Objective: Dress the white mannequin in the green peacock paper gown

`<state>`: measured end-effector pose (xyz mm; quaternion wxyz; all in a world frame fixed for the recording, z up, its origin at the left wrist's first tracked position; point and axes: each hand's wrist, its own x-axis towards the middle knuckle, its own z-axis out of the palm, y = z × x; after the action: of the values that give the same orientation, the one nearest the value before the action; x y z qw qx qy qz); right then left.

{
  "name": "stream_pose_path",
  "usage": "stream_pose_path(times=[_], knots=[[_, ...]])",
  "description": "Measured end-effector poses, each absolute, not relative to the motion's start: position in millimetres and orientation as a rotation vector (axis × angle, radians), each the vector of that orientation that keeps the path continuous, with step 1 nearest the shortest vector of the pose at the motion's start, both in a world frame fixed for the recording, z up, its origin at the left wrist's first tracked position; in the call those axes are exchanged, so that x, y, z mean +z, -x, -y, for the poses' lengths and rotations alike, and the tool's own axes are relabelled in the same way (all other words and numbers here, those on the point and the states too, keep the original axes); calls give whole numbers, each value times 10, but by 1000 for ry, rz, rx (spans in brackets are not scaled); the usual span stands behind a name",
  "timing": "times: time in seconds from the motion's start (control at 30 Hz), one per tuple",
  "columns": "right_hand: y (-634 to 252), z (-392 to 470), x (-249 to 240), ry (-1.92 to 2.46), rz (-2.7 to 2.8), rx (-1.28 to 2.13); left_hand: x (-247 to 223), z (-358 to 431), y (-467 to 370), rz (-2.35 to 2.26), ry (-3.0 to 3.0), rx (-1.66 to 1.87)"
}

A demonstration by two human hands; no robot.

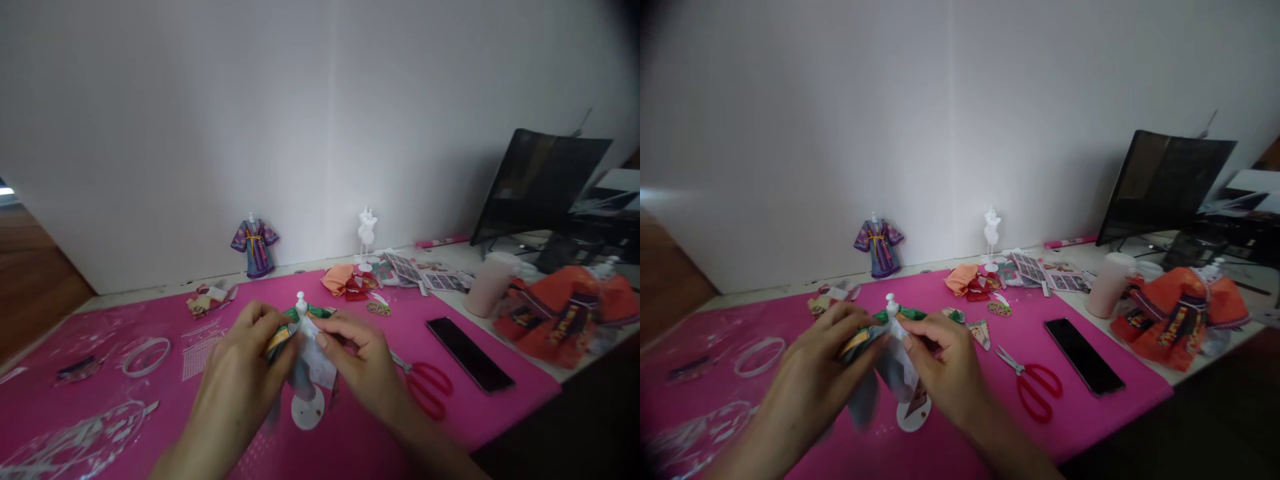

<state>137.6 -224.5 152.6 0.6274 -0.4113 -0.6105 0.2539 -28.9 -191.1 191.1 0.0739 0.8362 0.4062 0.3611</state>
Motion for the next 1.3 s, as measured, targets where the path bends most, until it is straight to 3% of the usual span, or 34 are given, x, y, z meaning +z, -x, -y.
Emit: stream_pose_path(times=[0.6,1.17,1.3], knots=[[-1333,2322,1368,921,1418,556,1730,2116,298,-1080,-1913,983],[-1254,2279,1243,959,1826,-98,1915,2053,346,-825,-1574,1004],[-1285,2299,1228,990,1894,-114,1899,2112,349,-704,-1598,960]])
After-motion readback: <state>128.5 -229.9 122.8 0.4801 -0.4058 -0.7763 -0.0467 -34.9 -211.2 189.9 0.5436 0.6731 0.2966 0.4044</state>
